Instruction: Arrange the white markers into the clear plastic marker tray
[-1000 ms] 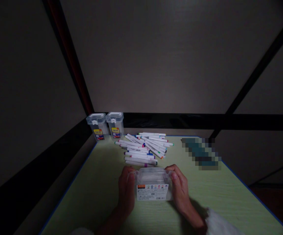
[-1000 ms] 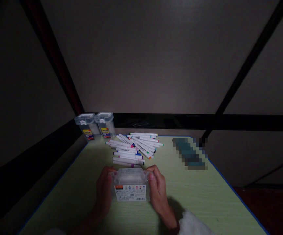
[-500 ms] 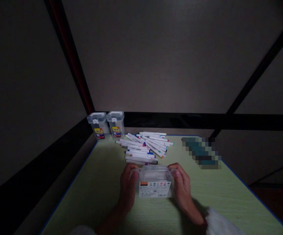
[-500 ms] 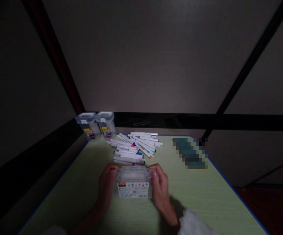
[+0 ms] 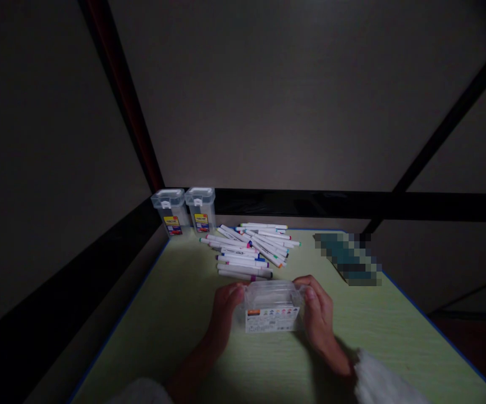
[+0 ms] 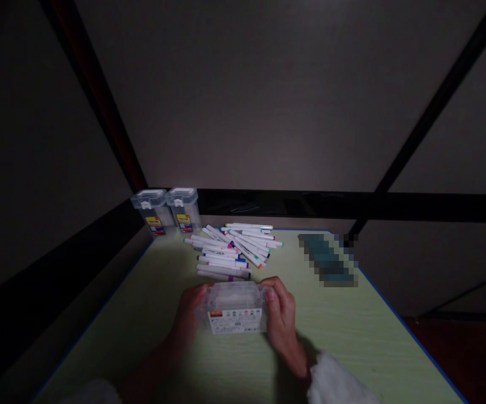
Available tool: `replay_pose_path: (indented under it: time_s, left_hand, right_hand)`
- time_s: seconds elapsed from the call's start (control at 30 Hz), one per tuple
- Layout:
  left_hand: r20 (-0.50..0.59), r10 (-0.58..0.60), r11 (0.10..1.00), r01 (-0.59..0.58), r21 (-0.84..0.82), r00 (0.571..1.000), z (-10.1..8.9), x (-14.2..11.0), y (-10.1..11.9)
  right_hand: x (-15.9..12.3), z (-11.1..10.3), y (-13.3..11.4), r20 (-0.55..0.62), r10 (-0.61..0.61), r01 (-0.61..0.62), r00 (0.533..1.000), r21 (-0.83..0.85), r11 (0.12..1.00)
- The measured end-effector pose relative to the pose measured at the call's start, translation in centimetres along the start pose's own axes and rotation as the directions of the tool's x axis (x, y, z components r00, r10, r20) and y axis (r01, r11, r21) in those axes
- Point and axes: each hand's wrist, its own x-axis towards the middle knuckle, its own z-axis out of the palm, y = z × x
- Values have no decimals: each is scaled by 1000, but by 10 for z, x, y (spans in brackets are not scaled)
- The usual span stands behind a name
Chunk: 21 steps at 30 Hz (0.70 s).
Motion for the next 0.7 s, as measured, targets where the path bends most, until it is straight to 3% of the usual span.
replay_pose_path:
  time_s: [0.2,0.37,0.7]
  left_hand:
    - [-219,-139,983,108,-149,966,5,-3,5]
    - [-206,-248,947,192,-259,946,13,-8,17]
    - [-69,-244,945,221,-242,967,15,-6,23]
  right_hand:
    - [-1,-1,6,41,31,-34,999,72,997]
    - [-1,-4,9,92,31,-41,995,108,993]
    - [2,-4,11,107,44,-61,993,167,984]
